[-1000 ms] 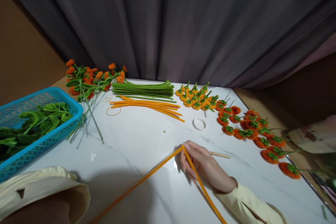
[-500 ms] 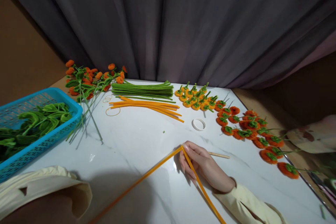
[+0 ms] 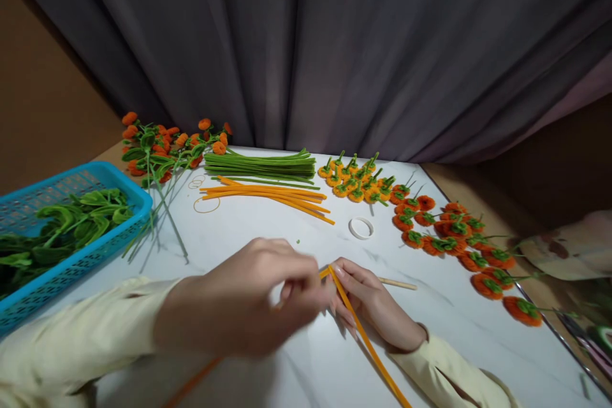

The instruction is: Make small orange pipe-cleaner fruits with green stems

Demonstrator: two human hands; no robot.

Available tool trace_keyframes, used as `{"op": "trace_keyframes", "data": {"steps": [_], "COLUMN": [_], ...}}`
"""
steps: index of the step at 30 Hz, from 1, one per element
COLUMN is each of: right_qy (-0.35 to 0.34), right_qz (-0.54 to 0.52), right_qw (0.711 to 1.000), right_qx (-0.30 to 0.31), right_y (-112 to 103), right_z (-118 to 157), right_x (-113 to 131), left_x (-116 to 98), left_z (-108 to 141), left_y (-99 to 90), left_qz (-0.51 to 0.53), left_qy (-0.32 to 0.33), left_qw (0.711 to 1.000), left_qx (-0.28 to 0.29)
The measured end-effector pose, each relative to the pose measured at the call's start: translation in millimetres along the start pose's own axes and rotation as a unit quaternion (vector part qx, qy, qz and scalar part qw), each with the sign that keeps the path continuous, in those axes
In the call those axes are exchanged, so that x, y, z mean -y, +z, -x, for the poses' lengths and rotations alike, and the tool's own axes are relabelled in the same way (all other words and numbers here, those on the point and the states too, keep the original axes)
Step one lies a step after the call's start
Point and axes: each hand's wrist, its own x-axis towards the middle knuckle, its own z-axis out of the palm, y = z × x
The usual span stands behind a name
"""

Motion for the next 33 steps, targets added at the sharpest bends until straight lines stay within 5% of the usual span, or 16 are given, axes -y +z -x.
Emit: {"op": "trace_keyframes", "data": {"steps": [4,6,11,18,33], "right_qy": [-0.017,-0.024,-0.025,-0.023,-0.033], "right_qz": [0.003,0.005,-0.001,-0.026,-0.032], "right_qw": [1.000,1.000,1.000,0.999,0.998], "right_qx": [-0.003,0.000,0.011,0.022,0.039], "right_y": [0,-2,-5,-6,-6], "right_z": [-1,-1,-2,-1,0], "right_x": [-1,-2,-5,-5,-5], "left_x": [23,34,43,56,60], "left_z": [-29,-35,-32,-33,-33], "left_y": [23.7,37.2,54.2,60.3,55.6], "left_qz": [-0.047,0.026,0.206,0.346,0.347], "left_qy": [-0.044,-0.075,-0.112,-0.096,-0.090], "left_qw": [0.997,0.991,0.961,0.917,0.916], "left_qx": [0.041,0.106,0.148,0.172,0.182]}}
